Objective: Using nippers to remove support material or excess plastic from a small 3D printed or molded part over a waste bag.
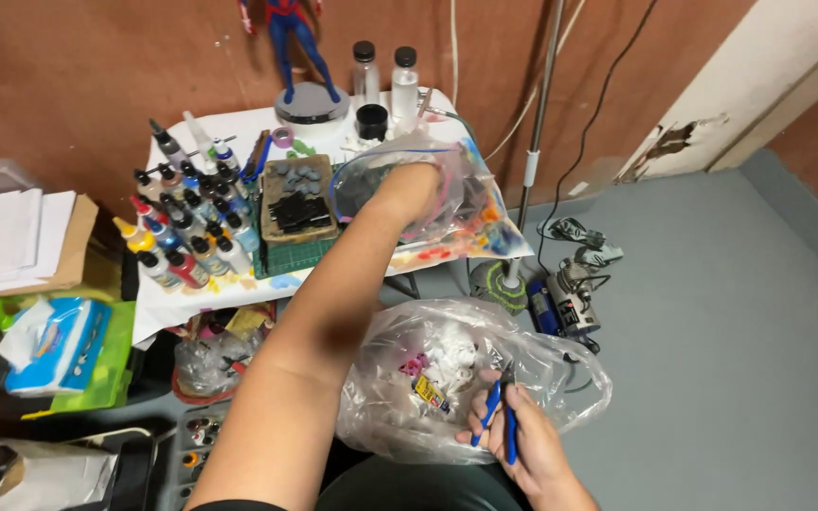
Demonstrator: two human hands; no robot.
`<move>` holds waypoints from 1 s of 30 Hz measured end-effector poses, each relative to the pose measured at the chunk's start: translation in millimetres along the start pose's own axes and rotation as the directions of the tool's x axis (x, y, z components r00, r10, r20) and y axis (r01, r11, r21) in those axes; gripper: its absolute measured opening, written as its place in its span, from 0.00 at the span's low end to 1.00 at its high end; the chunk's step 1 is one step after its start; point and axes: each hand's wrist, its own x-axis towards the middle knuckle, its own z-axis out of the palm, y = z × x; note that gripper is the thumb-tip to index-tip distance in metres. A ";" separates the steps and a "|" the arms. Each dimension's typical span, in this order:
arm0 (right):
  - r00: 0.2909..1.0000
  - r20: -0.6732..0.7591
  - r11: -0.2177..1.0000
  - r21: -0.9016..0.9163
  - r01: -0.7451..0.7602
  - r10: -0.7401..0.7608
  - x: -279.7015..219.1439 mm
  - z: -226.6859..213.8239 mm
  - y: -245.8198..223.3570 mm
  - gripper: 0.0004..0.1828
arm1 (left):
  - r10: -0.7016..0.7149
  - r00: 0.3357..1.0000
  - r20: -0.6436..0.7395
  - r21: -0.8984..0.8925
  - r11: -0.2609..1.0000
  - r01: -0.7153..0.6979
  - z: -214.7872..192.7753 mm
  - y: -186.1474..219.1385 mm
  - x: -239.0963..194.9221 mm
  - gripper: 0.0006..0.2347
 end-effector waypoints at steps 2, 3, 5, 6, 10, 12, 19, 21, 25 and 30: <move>0.995 0.095 0.998 -0.056 0.037 -0.031 -4.8 1.9 0.3 0.23 | -0.150 0.971 0.189 0.169 0.978 0.118 13.1 4.0 14.7 0.13; 0.996 0.088 0.998 -0.052 0.037 -0.032 -6.9 -0.6 -0.2 0.23 | -0.146 0.970 0.195 0.168 0.979 0.114 31.2 -6.3 23.9 0.13; 0.994 0.113 0.999 -0.031 0.011 -0.007 -10.7 -4.7 0.2 0.22 | -0.103 0.980 0.169 0.389 0.921 0.030 67.2 -27.8 40.9 0.22; 0.994 0.107 1.000 -0.025 0.010 -0.007 -11.5 -7.4 1.7 0.22 | -0.100 0.979 0.177 0.389 0.921 0.024 58.1 -20.4 36.6 0.22; 0.985 0.169 0.999 -0.049 0.020 -0.011 -12.9 -10.9 6.2 0.23 | -0.134 0.956 0.260 0.491 0.871 -0.011 49.2 -14.4 29.1 0.12; 0.986 0.168 0.998 -0.063 0.010 0.001 -12.0 -9.3 7.3 0.23 | -0.109 0.972 0.209 0.497 0.868 -0.009 51.3 -17.0 30.7 0.09; 0.985 0.166 0.999 -0.030 -0.032 0.037 -11.1 -5.2 7.9 0.24 | -0.233 0.912 0.338 0.305 0.944 0.128 50.4 -9.4 33.5 0.13; 0.985 0.166 0.999 -0.002 -0.043 0.043 -8.4 -7.3 10.3 0.25 | -0.236 0.898 0.371 0.390 0.917 0.080 63.7 -17.4 42.1 0.12; 0.969 0.238 0.998 -0.001 -0.065 0.063 -7.9 -12.4 9.5 0.24 | -0.205 0.945 0.254 0.400 0.912 0.090 77.7 -20.2 52.1 0.13; 0.972 0.220 0.996 -0.031 -0.083 0.087 -9.0 -11.3 6.3 0.23 | -0.169 0.962 0.214 0.405 0.911 0.070 77.9 -23.0 62.1 0.11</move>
